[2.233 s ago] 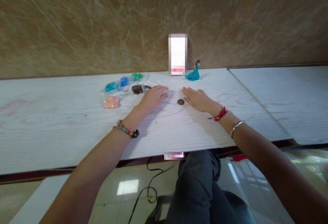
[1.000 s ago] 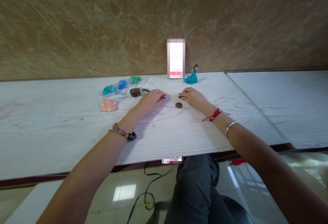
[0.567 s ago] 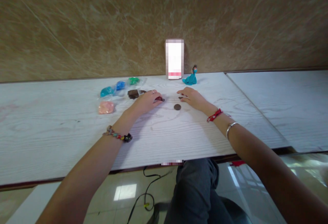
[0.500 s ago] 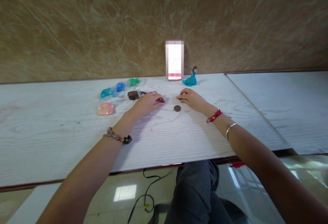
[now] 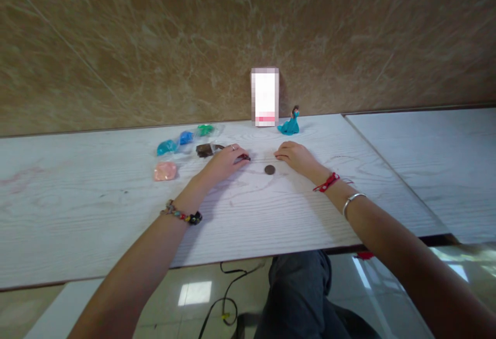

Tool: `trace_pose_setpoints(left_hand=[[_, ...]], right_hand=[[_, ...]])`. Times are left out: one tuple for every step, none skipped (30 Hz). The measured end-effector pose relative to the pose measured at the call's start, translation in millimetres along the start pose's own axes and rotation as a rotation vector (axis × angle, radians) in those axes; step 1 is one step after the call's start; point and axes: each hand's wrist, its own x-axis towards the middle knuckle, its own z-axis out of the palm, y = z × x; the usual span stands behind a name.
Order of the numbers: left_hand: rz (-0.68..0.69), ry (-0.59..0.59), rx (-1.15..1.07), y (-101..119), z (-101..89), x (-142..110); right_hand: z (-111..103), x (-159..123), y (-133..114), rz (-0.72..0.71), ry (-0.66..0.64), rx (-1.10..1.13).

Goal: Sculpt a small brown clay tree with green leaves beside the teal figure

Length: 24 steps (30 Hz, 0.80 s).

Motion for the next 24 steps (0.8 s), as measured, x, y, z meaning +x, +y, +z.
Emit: trace_pose_setpoints(left_hand=[[0.0,-0.001,0.001,0.2,0.0,0.0],[0.001,0.0,0.0,0.5,-0.1,0.0],[0.001,0.002,-0.004,0.8,-0.3,-0.1],[0.001,0.005,-0.011,0.9,-0.4,-0.4],[-0.001,0.008,-0.018,0.9,-0.6,-0.7],[-0.003,0.011,-0.027,0.9,-0.8,-1.2],[-0.006,0.014,-0.036,0.8,-1.0,-1.7],[-0.01,0.017,-0.044,0.6,-1.1,-2.2],[-0.014,0.018,-0.052,0.4,-1.2,-2.7],[-0.018,0.02,-0.059,0.2,-1.1,-3.0],[-0.02,0.021,-0.065,0.0,-1.0,-3.2],[-0.021,0.021,-0.068,-0.2,-0.8,-3.3],[-0.02,0.022,-0.071,-0.5,-0.4,-3.3],[-0.018,0.021,-0.073,-0.7,0.0,-3.3],[-0.017,0.022,-0.074,-0.9,0.4,-3.3],[-0.016,0.022,-0.074,-1.0,0.8,-3.3],[-0.016,0.024,-0.075,-1.0,1.1,-3.4],[-0.017,0.027,-0.075,-0.8,1.3,-3.6],[-0.017,0.03,-0.076,-0.4,1.4,-3.9],[-0.016,0.033,-0.077,0.1,1.4,-4.1],[-0.014,0.035,-0.079,0.7,1.4,-4.4],[-0.012,0.037,-0.08,1.4,1.3,-4.6],[-0.01,0.038,-0.083,2.1,1.3,-4.7],[-0.008,0.039,-0.089,2.7,1.2,-4.8]], right_hand=[[0.8,-3.9,-0.9,-0.008,-0.016,-0.004],[1.1,-8.0,-2.2,-0.015,-0.038,-0.016],[0.6,-11.9,-3.8,-0.014,-0.064,-0.031],[-0.5,-15.4,-5.4,-0.001,-0.088,-0.048],[-2.3,-18.4,-7.0,0.027,-0.106,-0.064],[-4.6,-20.8,-8.2,0.063,-0.12,-0.074],[-7.3,-22.6,-9.0,0.095,-0.129,-0.075],[-9.9,-23.8,-9.5,0.111,-0.14,-0.069],[-12.1,-24.4,-9.6,0.106,-0.156,-0.057],[-13.8,-24.5,-9.5,0.083,-0.178,-0.046],[-14.7,-24.2,-9.4,0.047,-0.204,-0.039],[-14.9,-23.4,-9.3,0.012,-0.226,-0.039],[-14.6,-22.4,-9.2,-0.005,-0.238,-0.05],[-14.0,-21.3,-9.2,0.0,-0.239,-0.07],[-13.4,-20.4,-9.0,0.024,-0.229,-0.093],[-13.2,-19.8,-8.7,0.054,-0.217,-0.111],[-13.3,-19.6,-8.3,0.077,-0.212,-0.119],[-13.7,-19.8,-7.9,0.08,-0.219,-0.115],[-14.2,-20.0,-7.5,0.06,-0.237,-0.097],[-14.7,-20.0,-7.2,0.026,-0.26,-0.073],[-14.8,-19.6,-7.3,-0.005,-0.278,-0.049],[-14.5,-18.6,-7.5,-0.017,-0.283,-0.032],[-13.8,-17.2,-7.9,-0.003,-0.272,-0.025],[-13.0,-15.5,-8.2,0.029,-0.25,-0.025]])
